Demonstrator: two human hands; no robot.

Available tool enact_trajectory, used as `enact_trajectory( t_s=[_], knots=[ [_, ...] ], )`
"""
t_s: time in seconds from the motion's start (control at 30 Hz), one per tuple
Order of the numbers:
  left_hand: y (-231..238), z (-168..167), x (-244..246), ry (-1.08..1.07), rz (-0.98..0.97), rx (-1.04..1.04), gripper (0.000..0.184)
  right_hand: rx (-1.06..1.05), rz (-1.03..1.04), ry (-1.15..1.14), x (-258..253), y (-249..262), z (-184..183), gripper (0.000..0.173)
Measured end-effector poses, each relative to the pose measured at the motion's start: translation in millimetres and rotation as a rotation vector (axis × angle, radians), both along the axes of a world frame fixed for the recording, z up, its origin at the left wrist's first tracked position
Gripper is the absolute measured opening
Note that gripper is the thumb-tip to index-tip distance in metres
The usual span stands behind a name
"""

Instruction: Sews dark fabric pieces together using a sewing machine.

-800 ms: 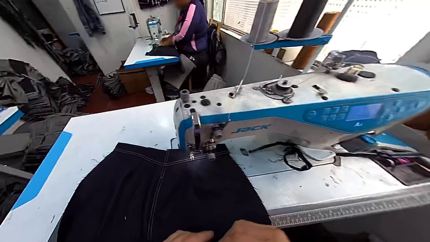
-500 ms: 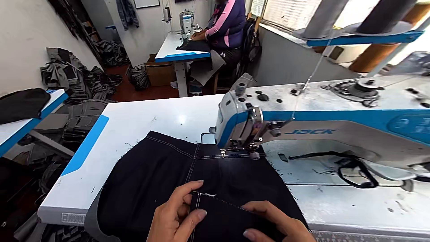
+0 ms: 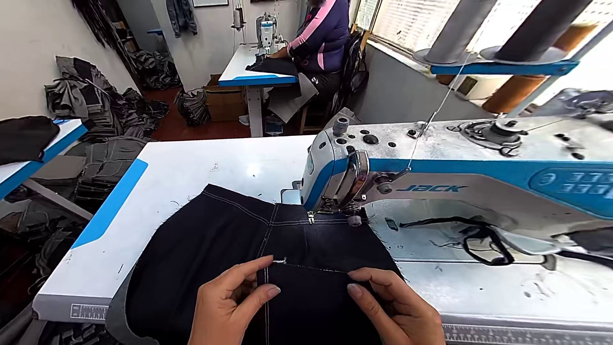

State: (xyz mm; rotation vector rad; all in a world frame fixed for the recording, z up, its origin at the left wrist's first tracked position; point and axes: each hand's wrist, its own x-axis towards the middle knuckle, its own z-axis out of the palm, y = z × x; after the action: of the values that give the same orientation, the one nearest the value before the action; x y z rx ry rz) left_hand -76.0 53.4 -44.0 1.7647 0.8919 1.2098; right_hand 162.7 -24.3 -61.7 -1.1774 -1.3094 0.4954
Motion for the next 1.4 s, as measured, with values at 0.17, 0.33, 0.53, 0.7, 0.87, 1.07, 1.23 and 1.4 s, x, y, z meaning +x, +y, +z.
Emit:
enact_trajectory(
  t_s=[0.17,0.33,0.53,0.7,0.87,1.07,1.23,1.4],
  knots=[
    [3,2,1,0.168,0.044,0.107,0.035,0.013,-0.078,-0.062,9,-3,-2,0.019],
    [6,17,8,0.374,0.111,0.274,0.025,0.072,-0.185,-0.224,20,-6,-6,0.02],
    [15,18,19,0.29,0.019,0.144,0.017,0.007,-0.192,-0.211,30,-4,-8,0.02],
    [15,18,38,-0.165,0.002,-0.387,0.013,-0.092,-0.065,-0.181,33,-5,-8,0.021],
    [23,7,46,0.191,0.221,0.003,0.017,-0.244,0.105,-0.159,14,-18,4,0.014],
    [53,4,83,0.589,0.178,0.642,0.021,-0.309,0.106,-0.055,9,-24,-3,0.007],
    [79,-40,140,0.596,-0.123,0.974,0.021,-0.429,-0.005,-0.036,32,-31,-22,0.02],
    [97,-61,178,0.657,-0.282,1.069,0.024,-0.484,0.041,-0.08,49,-26,-37,0.016]
  ],
)
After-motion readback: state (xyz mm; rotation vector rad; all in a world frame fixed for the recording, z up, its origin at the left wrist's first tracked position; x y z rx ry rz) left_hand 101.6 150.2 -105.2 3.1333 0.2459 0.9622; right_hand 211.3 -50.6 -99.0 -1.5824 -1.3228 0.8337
